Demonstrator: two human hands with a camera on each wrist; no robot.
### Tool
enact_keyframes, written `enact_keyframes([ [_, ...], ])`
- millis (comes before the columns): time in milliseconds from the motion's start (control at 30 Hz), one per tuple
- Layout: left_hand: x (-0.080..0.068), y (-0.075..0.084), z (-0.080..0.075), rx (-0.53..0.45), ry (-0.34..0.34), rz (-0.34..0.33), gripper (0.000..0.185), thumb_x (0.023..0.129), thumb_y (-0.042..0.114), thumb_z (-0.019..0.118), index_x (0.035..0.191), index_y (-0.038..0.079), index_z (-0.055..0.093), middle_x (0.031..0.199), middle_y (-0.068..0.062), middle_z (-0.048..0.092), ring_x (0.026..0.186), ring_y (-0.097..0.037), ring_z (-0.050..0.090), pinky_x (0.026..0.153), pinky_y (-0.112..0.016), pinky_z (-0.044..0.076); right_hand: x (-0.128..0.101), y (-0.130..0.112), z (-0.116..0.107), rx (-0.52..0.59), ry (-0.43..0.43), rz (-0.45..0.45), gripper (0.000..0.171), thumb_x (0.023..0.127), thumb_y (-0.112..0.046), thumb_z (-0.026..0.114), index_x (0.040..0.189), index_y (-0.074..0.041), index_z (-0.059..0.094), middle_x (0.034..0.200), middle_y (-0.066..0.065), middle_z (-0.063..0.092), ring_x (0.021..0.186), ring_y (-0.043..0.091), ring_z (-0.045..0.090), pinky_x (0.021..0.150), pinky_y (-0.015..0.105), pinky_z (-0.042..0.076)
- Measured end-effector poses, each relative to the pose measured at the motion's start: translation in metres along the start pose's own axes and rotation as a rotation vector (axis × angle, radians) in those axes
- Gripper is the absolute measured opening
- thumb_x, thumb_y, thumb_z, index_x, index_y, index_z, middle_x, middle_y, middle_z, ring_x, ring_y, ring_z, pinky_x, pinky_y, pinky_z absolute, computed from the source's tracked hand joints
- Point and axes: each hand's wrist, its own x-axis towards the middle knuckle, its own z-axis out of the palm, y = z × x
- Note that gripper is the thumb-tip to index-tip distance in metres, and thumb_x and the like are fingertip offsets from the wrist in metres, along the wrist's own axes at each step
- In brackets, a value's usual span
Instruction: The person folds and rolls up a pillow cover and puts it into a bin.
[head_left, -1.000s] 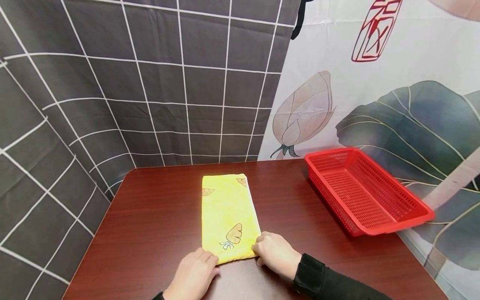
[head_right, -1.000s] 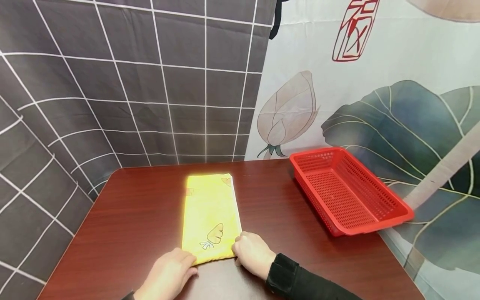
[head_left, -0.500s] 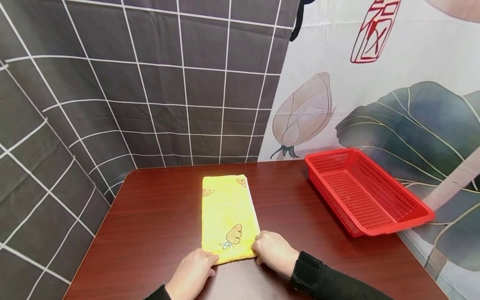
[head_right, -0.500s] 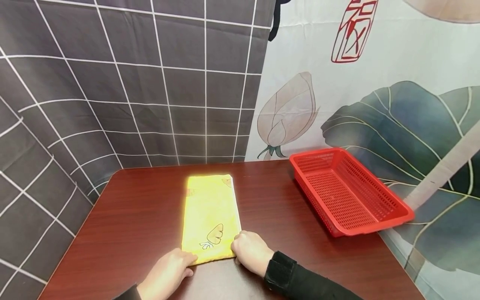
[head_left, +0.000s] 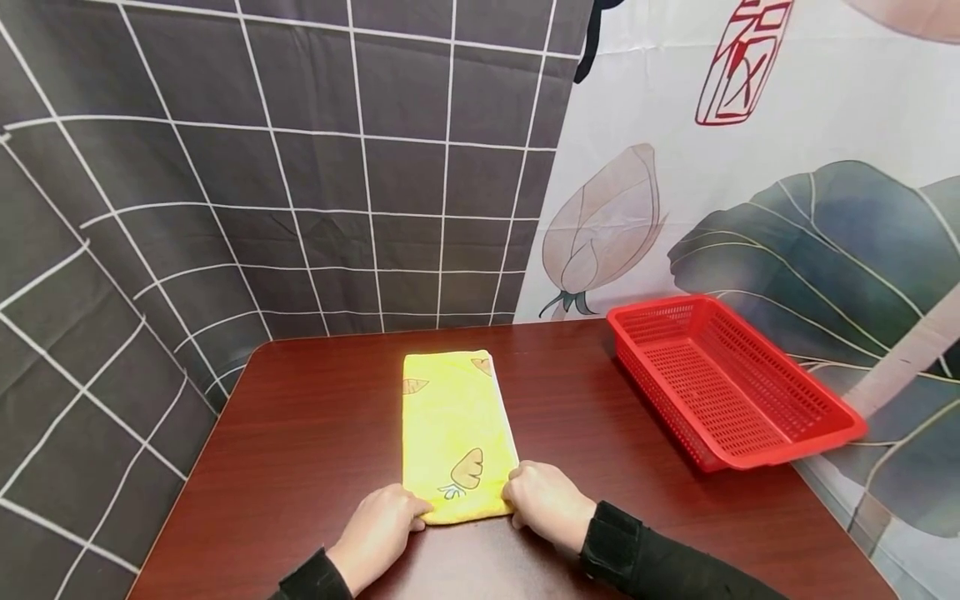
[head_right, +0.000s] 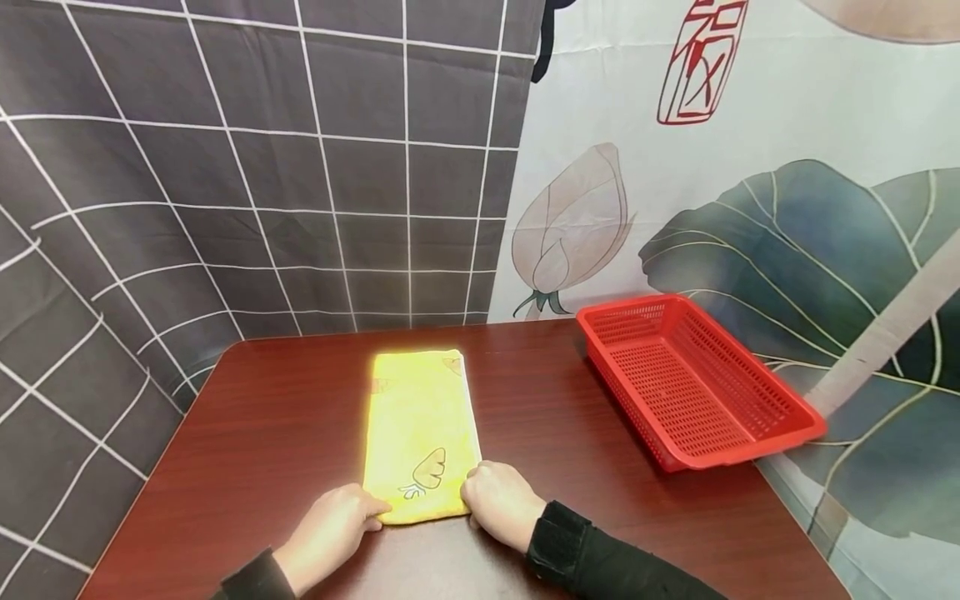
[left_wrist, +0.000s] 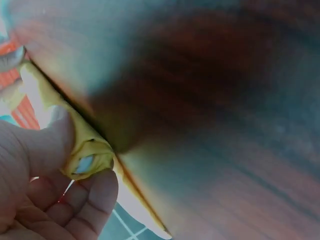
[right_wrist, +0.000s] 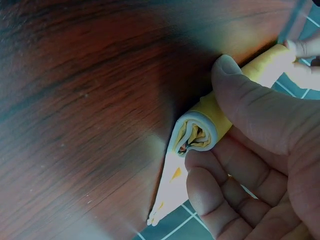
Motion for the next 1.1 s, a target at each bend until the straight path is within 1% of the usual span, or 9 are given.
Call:
enact_keyframes([
  [167, 0.006, -0.01, -0.002, -0.185, -0.026, -0.106, 0.006, 0.085, 0.02, 0.085, 0.09, 0.022, 0.086, 0.087, 0.009, 0.082, 0.083, -0.01, 0.075, 0.074, -0.032, 0.059, 0.0, -0.001, 0.001, -0.002, 0.0, 0.006, 0.034, 0.061, -0.023, 0.094, 0.063, -0.023, 0.06, 0.066, -0.009, 0.055, 0.066, 0.011, 0.054, 0.062, 0.026, 0.046],
  [267, 0.01, -0.016, -0.003, -0.266, -0.04, -0.118, 0.004, 0.087, 0.023, 0.084, 0.089, 0.02, 0.086, 0.086, 0.009, 0.082, 0.082, -0.008, 0.076, 0.072, -0.029, 0.058, 0.0, -0.001, 0.001, -0.002, 0.002, 0.013, 0.034, 0.062, -0.024, 0.094, 0.063, -0.023, 0.06, 0.066, -0.009, 0.055, 0.065, 0.012, 0.054, 0.061, 0.026, 0.046],
  [433, 0.018, -0.024, -0.007, -0.349, -0.077, -0.129, 0.007, 0.087, 0.024, 0.086, 0.081, 0.02, 0.084, 0.08, 0.01, 0.079, 0.075, -0.003, 0.069, 0.067, -0.025, 0.053, 0.001, -0.001, 0.003, -0.012, 0.012, 0.025, 0.034, 0.064, -0.025, 0.094, 0.063, -0.023, 0.06, 0.066, -0.009, 0.054, 0.065, 0.012, 0.053, 0.061, 0.026, 0.046],
  [600, 0.025, -0.026, -0.012, -0.37, -0.152, -0.217, 0.011, 0.084, 0.024, 0.089, 0.078, 0.018, 0.083, 0.076, 0.009, 0.076, 0.073, -0.005, 0.065, 0.068, -0.027, 0.052, 0.002, -0.001, 0.004, -0.014, 0.022, 0.034, 0.036, 0.064, -0.025, 0.094, 0.062, -0.023, 0.058, 0.065, -0.008, 0.053, 0.064, 0.012, 0.052, 0.06, 0.027, 0.046],
  [700, 0.03, -0.027, -0.011, -0.371, -0.184, -0.281, 0.017, 0.082, 0.024, 0.091, 0.072, 0.018, 0.079, 0.07, 0.01, 0.071, 0.068, -0.008, 0.06, 0.065, -0.03, 0.051, 0.002, -0.002, 0.004, -0.022, 0.027, 0.036, 0.036, 0.064, -0.025, 0.094, 0.062, -0.023, 0.058, 0.065, -0.008, 0.054, 0.065, 0.013, 0.053, 0.06, 0.027, 0.046],
  [800, 0.034, -0.039, 0.005, -0.357, -0.187, -0.305, 0.026, 0.081, 0.028, 0.092, 0.065, 0.021, 0.072, 0.063, 0.013, 0.063, 0.061, -0.007, 0.054, 0.059, -0.027, 0.046, 0.002, -0.002, 0.004, -0.022, 0.026, 0.04, 0.036, 0.065, -0.026, 0.094, 0.062, -0.023, 0.058, 0.066, -0.008, 0.054, 0.065, 0.013, 0.053, 0.061, 0.027, 0.046],
  [933, 0.038, -0.046, 0.017, -0.357, -0.224, -0.347, 0.036, 0.081, 0.031, 0.092, 0.059, 0.021, 0.066, 0.053, 0.011, 0.056, 0.047, -0.007, 0.052, 0.047, -0.026, 0.044, 0.003, -0.003, 0.002, -0.017, 0.024, 0.038, 0.037, 0.066, -0.027, 0.095, 0.063, -0.023, 0.058, 0.067, -0.008, 0.054, 0.065, 0.012, 0.053, 0.061, 0.027, 0.047],
  [1033, 0.041, -0.04, 0.008, -0.365, -0.271, -0.383, 0.04, 0.083, 0.03, 0.092, 0.057, 0.018, 0.065, 0.046, 0.007, 0.052, 0.035, -0.01, 0.052, 0.038, -0.028, 0.044, 0.003, -0.003, 0.001, -0.015, 0.03, 0.033, 0.037, 0.066, -0.027, 0.095, 0.063, -0.022, 0.058, 0.067, -0.009, 0.054, 0.066, 0.012, 0.053, 0.062, 0.027, 0.047],
  [1100, 0.043, -0.037, 0.003, -0.361, -0.297, -0.391, 0.042, 0.084, 0.03, 0.091, 0.056, 0.017, 0.064, 0.045, 0.007, 0.05, 0.033, -0.009, 0.051, 0.036, -0.026, 0.044, 0.003, -0.003, 0.001, -0.018, 0.038, 0.03, 0.037, 0.065, -0.027, 0.095, 0.063, -0.022, 0.058, 0.067, -0.009, 0.054, 0.066, 0.012, 0.054, 0.062, 0.027, 0.048],
])
